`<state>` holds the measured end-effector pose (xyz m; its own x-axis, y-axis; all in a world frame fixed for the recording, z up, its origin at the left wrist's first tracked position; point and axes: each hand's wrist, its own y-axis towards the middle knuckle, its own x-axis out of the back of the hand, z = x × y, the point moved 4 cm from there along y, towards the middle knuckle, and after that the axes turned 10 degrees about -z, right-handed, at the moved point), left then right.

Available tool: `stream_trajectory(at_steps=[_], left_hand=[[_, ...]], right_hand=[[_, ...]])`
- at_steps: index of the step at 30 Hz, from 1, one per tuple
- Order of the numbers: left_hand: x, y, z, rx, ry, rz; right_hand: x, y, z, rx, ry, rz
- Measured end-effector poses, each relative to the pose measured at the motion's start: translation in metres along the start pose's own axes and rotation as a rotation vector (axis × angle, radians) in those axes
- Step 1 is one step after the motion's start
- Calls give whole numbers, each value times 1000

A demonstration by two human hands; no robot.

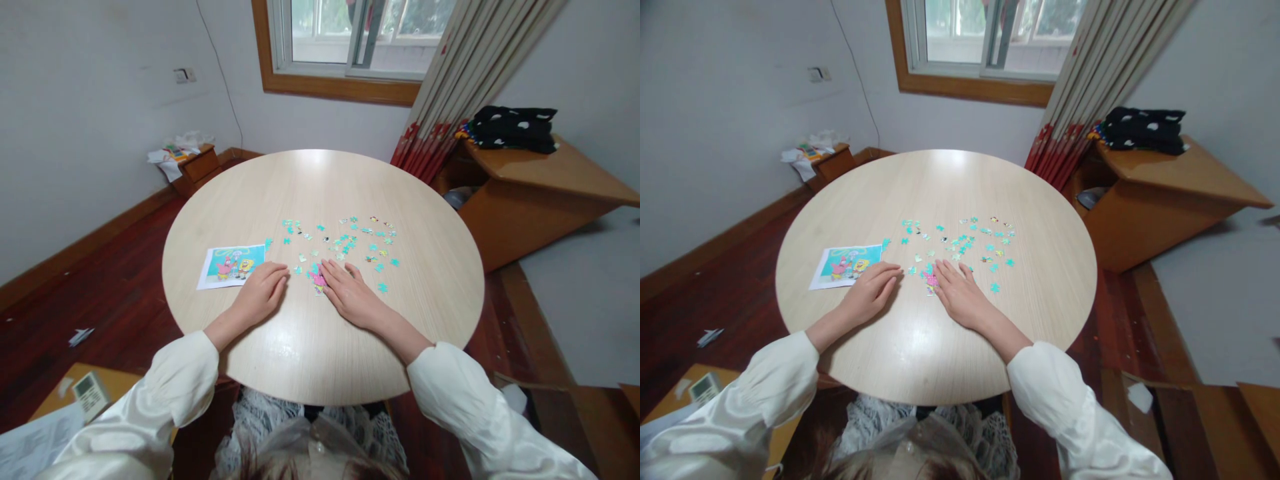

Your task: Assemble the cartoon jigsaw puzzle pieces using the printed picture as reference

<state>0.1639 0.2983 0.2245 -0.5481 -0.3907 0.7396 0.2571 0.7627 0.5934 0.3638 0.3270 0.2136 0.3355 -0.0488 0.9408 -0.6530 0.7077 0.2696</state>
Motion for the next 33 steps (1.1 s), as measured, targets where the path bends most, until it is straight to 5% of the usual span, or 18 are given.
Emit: stream_trajectory(at_steps=[4, 14, 20, 26, 33], left_hand=[[5, 8, 4, 72, 112, -23], [5, 61, 36, 202, 286, 252], [-11, 84, 50, 147, 286, 416], [-18, 60, 47, 165, 415, 355], [-1, 11, 60, 341, 451, 342]], right_hand=[[4, 1, -7, -47, 12, -87], [3, 3, -32, -165, 42, -214], [1, 3, -34, -184, 45, -216], [8, 3, -49, -266, 34, -285], [27, -12, -107, -541, 179, -507]])
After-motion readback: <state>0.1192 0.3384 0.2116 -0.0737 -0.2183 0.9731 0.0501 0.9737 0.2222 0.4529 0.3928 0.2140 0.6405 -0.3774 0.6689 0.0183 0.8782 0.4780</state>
